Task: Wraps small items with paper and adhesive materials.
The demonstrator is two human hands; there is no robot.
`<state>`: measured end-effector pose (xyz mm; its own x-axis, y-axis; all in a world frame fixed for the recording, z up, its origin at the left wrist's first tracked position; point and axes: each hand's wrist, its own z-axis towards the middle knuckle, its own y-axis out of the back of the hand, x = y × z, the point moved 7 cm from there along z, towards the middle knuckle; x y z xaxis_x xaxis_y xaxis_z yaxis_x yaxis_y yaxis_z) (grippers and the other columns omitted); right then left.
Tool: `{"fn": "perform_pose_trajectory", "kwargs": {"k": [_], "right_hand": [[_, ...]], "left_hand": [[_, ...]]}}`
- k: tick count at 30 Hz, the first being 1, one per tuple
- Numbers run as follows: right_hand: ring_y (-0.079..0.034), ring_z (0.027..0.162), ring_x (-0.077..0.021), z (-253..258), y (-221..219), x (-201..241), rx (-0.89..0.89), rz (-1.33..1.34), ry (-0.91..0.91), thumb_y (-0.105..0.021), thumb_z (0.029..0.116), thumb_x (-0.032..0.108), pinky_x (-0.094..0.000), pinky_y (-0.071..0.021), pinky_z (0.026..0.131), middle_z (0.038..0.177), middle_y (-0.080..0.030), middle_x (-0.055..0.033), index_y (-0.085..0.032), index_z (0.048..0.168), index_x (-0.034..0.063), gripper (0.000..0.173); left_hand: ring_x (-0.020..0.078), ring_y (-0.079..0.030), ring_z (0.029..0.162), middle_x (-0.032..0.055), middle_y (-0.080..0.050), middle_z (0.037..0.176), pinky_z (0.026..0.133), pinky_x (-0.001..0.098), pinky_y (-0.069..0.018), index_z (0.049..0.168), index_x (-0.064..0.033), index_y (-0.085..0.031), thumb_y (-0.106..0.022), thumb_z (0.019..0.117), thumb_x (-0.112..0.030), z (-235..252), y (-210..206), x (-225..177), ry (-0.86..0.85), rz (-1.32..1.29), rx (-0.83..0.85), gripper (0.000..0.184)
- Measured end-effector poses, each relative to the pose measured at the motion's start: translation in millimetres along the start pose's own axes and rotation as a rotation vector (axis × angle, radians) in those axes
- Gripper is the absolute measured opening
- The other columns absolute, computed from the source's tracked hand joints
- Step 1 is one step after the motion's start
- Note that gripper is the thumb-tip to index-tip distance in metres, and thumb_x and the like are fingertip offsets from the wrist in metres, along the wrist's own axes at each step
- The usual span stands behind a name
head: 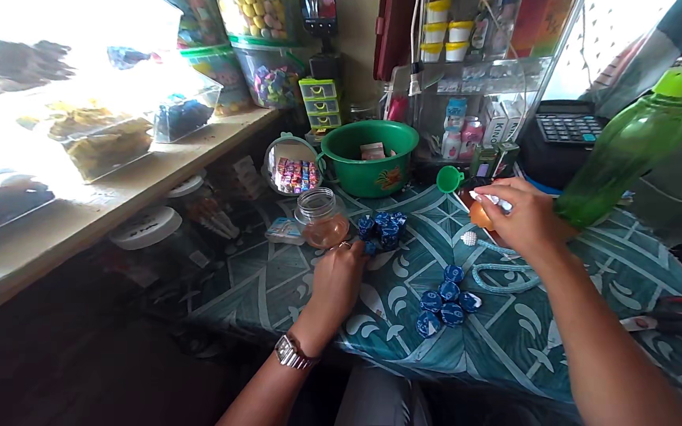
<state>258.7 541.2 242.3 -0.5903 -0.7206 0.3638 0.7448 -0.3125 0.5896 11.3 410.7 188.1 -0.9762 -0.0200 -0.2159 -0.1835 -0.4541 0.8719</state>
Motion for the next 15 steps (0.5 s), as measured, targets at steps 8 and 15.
{"fn": "perform_pose_trajectory", "kwargs": {"k": [8, 15], "right_hand": [[-0.068, 0.097, -0.0356, 0, -1, -3, 0.009, -0.007, -0.006, -0.067, 0.0981, 0.009, -0.051, -0.0564, 0.083, 0.109, -0.069, -0.0207, -0.077, 0.11, 0.0017, 0.017], [-0.069, 0.093, -0.0333, -1, -7, -6, 0.081, 0.023, -0.023, -0.068, 0.0976, 0.01, -0.0503, -0.0572, 0.082, 0.107, -0.07, -0.0195, -0.077, 0.109, 0.0025, 0.016]], "left_hand": [[0.044, -0.072, 0.086, 0.023, -0.073, 0.09, 0.079, 0.0609, -0.0555, 0.104, 0.0023, -0.075, -0.069, 0.0947, -0.013, 6, -6, 0, -0.09, -0.007, -0.068, 0.019], [0.0396, -0.062, 0.121, 0.0106, -0.072, 0.124, 0.096, 0.0603, -0.0473, 0.119, -0.0165, -0.078, -0.057, 0.0955, -0.003, 5, 11, -60, -0.319, -0.283, -0.035, 0.034]]}}
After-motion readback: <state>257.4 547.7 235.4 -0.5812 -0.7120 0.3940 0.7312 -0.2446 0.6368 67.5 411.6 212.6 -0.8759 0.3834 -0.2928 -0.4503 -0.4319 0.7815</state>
